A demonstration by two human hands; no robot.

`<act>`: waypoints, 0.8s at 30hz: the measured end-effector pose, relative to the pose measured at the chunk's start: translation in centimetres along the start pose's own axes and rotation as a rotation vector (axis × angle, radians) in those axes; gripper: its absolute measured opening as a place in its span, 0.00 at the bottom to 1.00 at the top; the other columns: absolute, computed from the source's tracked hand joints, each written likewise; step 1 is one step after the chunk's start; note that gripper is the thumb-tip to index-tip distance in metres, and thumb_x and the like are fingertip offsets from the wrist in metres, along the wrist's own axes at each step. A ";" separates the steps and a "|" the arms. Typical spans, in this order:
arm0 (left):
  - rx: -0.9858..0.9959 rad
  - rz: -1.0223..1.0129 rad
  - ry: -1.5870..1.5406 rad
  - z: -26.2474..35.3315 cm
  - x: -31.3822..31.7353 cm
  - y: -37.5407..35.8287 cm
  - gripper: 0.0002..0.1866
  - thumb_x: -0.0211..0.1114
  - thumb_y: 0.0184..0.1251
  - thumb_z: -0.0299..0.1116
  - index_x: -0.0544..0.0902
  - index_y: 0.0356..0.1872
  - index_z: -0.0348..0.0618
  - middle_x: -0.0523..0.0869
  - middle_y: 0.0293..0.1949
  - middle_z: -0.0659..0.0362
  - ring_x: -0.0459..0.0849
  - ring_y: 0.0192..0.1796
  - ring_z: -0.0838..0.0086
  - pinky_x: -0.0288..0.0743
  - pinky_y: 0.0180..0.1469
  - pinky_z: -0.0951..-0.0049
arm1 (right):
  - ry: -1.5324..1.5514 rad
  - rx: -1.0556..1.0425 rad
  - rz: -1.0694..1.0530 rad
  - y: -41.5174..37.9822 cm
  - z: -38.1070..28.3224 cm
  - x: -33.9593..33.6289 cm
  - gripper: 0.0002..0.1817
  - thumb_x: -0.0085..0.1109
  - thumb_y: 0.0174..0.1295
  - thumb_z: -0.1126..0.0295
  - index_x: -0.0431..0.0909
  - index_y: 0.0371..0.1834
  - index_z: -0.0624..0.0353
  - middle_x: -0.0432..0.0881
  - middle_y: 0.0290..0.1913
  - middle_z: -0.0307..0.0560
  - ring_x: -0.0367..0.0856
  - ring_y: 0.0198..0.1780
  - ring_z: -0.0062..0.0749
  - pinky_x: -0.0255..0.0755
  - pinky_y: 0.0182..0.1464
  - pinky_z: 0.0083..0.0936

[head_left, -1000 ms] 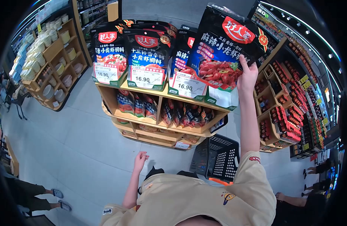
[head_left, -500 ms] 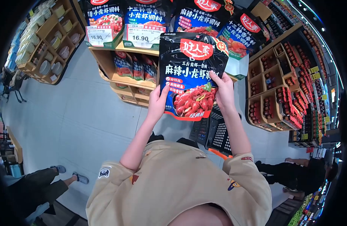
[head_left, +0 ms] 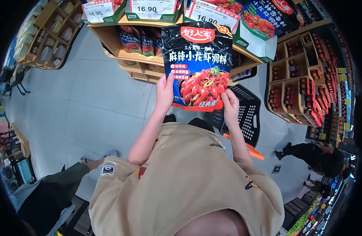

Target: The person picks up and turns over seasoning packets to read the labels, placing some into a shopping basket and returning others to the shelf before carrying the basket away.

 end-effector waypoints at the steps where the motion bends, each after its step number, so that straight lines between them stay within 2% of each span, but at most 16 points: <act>1: -0.005 -0.001 0.003 -0.1 0.2 0.0 0.14 0.44 0.66 0.34 0.74 0.37 0.34 0.79 0.34 0.61 0.74 0.34 0.86 0.68 0.38 0.83 | 0.003 0.005 0.004 -0.1 0.1 0.1 0.08 0.42 0.60 0.73 0.70 0.30 0.67 0.69 0.29 0.36 0.63 0.34 0.14 0.58 0.39 0.11; 3: -0.024 0.004 -0.001 -0.5 0.4 0.0 0.14 0.44 0.66 0.34 0.74 0.36 0.34 0.80 0.32 0.61 0.74 0.33 0.86 0.68 0.38 0.83 | 0.020 -0.034 0.083 -0.2 -0.6 -0.4 0.08 0.42 0.60 0.74 0.70 0.31 0.67 0.70 0.29 0.36 0.63 0.33 0.14 0.58 0.38 0.11; 4: -0.060 -0.064 0.031 -1.1 0.8 0.4 0.14 0.44 0.65 0.34 0.70 0.43 0.34 0.77 0.38 0.58 0.74 0.36 0.82 0.68 0.40 0.82 | 0.025 -0.034 0.109 -0.3 -0.7 -0.6 0.08 0.41 0.60 0.73 0.70 0.32 0.68 0.69 0.29 0.36 0.63 0.33 0.14 0.58 0.37 0.11; 5: -0.061 -0.063 0.031 -1.6 1.1 0.2 0.14 0.44 0.65 0.34 0.70 0.43 0.34 0.77 0.38 0.58 0.74 0.36 0.82 0.68 0.40 0.82 | 0.025 -0.033 0.108 -0.5 -0.9 -0.6 0.08 0.41 0.60 0.73 0.70 0.32 0.68 0.69 0.29 0.36 0.63 0.33 0.14 0.58 0.37 0.11; 7: 0.114 0.053 0.214 -0.4 1.2 -0.5 0.18 0.45 0.64 0.34 0.60 0.53 0.37 0.69 0.49 0.53 0.71 0.45 0.74 0.65 0.48 0.76 | 0.019 -0.066 0.135 -1.1 -1.8 -0.7 0.08 0.42 0.60 0.74 0.70 0.30 0.67 0.69 0.27 0.37 0.64 0.30 0.15 0.59 0.34 0.11; 8: 0.164 0.050 0.578 0.4 1.3 -0.7 0.29 0.46 0.63 0.43 0.48 0.61 0.47 0.57 0.58 0.50 0.61 0.57 0.64 0.56 0.56 0.64 | 0.021 -0.064 0.136 -1.4 -2.4 -0.6 0.08 0.42 0.60 0.74 0.70 0.30 0.67 0.69 0.27 0.37 0.64 0.30 0.15 0.59 0.34 0.11; 9: 0.162 0.048 0.581 0.6 1.7 -1.4 0.29 0.46 0.63 0.43 0.48 0.61 0.47 0.57 0.58 0.50 0.61 0.57 0.64 0.56 0.56 0.64 | -0.152 -0.090 0.112 -1.7 -3.5 0.0 0.07 0.43 0.59 0.75 0.70 0.31 0.68 0.71 0.32 0.41 0.67 0.33 0.16 0.60 0.37 0.12; 10: -0.009 -0.019 0.418 2.2 3.8 -2.6 0.30 0.44 0.62 0.47 0.47 0.61 0.47 0.56 0.59 0.51 0.59 0.58 0.64 0.54 0.57 0.63 | -0.325 -0.115 0.088 -2.1 -4.5 0.6 0.06 0.43 0.58 0.77 0.70 0.32 0.68 0.74 0.36 0.45 0.70 0.37 0.18 0.62 0.40 0.13; 11: -0.124 -0.113 0.144 0.1 4.5 -2.8 0.31 0.40 0.62 0.51 0.45 0.62 0.47 0.55 0.60 0.52 0.57 0.60 0.63 0.51 0.58 0.61 | -0.325 -0.113 0.089 -2.4 -4.7 1.0 0.06 0.43 0.58 0.77 0.70 0.32 0.68 0.74 0.36 0.45 0.70 0.37 0.18 0.62 0.40 0.13; 12: -0.262 -0.175 -0.116 -2.0 5.2 -3.2 0.33 0.35 0.62 0.54 0.44 0.63 0.48 0.53 0.61 0.53 0.55 0.61 0.62 0.49 0.60 0.60 | -0.450 -0.172 -0.015 -2.8 -5.3 2.8 0.05 0.46 0.55 0.77 0.70 0.32 0.68 0.75 0.40 0.48 0.72 0.40 0.24 0.64 0.41 0.15; 13: -0.282 -0.231 -0.400 -1.2 6.8 -4.0 0.32 0.34 0.62 0.54 0.46 0.63 0.48 0.52 0.62 0.52 0.54 0.62 0.59 0.50 0.59 0.56 | -0.573 -0.230 -0.123 -3.3 -5.7 4.9 0.05 0.49 0.52 0.78 0.71 0.32 0.67 0.75 0.43 0.52 0.74 0.43 0.30 0.66 0.42 0.18; 15: -0.461 -0.332 -0.713 -3.4 7.3 -4.3 0.33 0.34 0.61 0.56 0.50 0.62 0.45 0.58 0.60 0.52 0.60 0.60 0.59 0.59 0.55 0.56 | -0.769 -0.491 -0.300 -4.6 -8.2 9.8 0.09 0.54 0.47 0.77 0.73 0.33 0.63 0.73 0.48 0.49 0.71 0.50 0.39 0.69 0.45 0.24; 16: -0.618 -0.389 -1.027 -3.4 8.5 -4.5 0.32 0.32 0.62 0.55 0.53 0.61 0.44 0.61 0.58 0.51 0.63 0.58 0.59 0.58 0.57 0.55 | -0.771 -0.498 -0.341 -5.1 -8.5 11.4 0.08 0.56 0.46 0.73 0.73 0.31 0.61 0.74 0.47 0.46 0.72 0.50 0.38 0.69 0.44 0.26; 17: -0.741 -0.193 -0.732 -5.8 7.0 -5.0 0.31 0.32 0.63 0.53 0.53 0.61 0.43 0.61 0.58 0.51 0.65 0.57 0.60 0.60 0.56 0.57 | -0.773 -0.507 -0.382 -5.7 -8.5 12.8 0.08 0.58 0.46 0.69 0.73 0.28 0.58 0.75 0.45 0.43 0.72 0.49 0.37 0.70 0.43 0.27; 20: -0.676 -0.382 -0.870 -4.3 7.6 -4.7 0.31 0.32 0.63 0.53 0.53 0.61 0.43 0.61 0.58 0.51 0.65 0.57 0.60 0.61 0.56 0.57 | -0.760 -0.540 -0.448 -6.8 -8.0 14.6 0.10 0.59 0.44 0.70 0.74 0.31 0.57 0.74 0.46 0.41 0.70 0.51 0.36 0.69 0.43 0.27; 24: -0.641 -0.441 -0.909 -3.4 7.4 -4.8 0.30 0.32 0.63 0.53 0.53 0.61 0.43 0.61 0.58 0.51 0.65 0.57 0.60 0.61 0.55 0.57 | -0.667 -0.604 -0.514 -7.6 -7.7 15.1 0.10 0.59 0.42 0.72 0.75 0.31 0.57 0.75 0.44 0.39 0.72 0.49 0.36 0.70 0.41 0.28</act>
Point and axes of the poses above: each hand's wrist, its own y-axis towards the middle knuckle, its own x-axis out of the palm, z = x × y, the point moved 10 cm from there along y, towards the middle knuckle
